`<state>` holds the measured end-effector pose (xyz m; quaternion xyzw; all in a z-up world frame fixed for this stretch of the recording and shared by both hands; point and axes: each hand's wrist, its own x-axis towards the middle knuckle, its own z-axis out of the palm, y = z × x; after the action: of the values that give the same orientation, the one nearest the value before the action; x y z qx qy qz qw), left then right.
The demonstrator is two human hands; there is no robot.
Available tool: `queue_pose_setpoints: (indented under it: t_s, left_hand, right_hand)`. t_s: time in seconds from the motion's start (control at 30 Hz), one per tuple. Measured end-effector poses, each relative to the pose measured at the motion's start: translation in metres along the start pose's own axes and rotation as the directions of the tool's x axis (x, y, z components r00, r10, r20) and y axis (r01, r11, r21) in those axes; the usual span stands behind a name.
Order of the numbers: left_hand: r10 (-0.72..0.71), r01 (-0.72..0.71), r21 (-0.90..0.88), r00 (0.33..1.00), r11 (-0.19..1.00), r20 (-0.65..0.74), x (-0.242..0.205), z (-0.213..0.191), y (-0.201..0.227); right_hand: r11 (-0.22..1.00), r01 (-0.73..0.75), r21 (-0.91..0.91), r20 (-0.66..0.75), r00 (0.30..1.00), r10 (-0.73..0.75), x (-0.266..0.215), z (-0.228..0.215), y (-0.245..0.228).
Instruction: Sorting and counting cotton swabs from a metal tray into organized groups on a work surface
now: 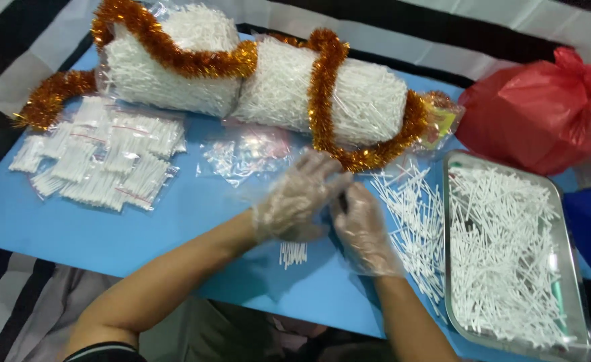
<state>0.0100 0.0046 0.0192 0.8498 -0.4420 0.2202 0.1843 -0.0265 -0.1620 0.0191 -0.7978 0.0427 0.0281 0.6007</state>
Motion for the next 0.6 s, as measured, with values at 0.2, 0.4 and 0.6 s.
queue_pose_setpoints:
  t_s: [0.2, 0.4, 0.6]
  left_hand:
    - [-0.157, 0.153, 0.15, 0.987, 0.977, 0.017, 0.008, 0.057, -0.014]
    - [-0.38, 0.237, -0.482, 0.897, 0.844, -0.225, -0.001, 0.053, -0.034]
    - [-0.589, 0.023, -0.98, 0.796, -0.199, 0.138, -0.01, 0.06, -0.057]
  right_hand:
    - [0.878, 0.354, -0.322, -0.067, 0.917, -0.394, 0.014, -0.015, 0.025]
    - [0.91, 0.411, -0.05, -0.198, 0.889, -0.412, 0.023, -0.015, 0.032]
    - [0.945, 0.323, -0.047, -0.122, 0.937, -0.326, 0.024, 0.003, 0.035]
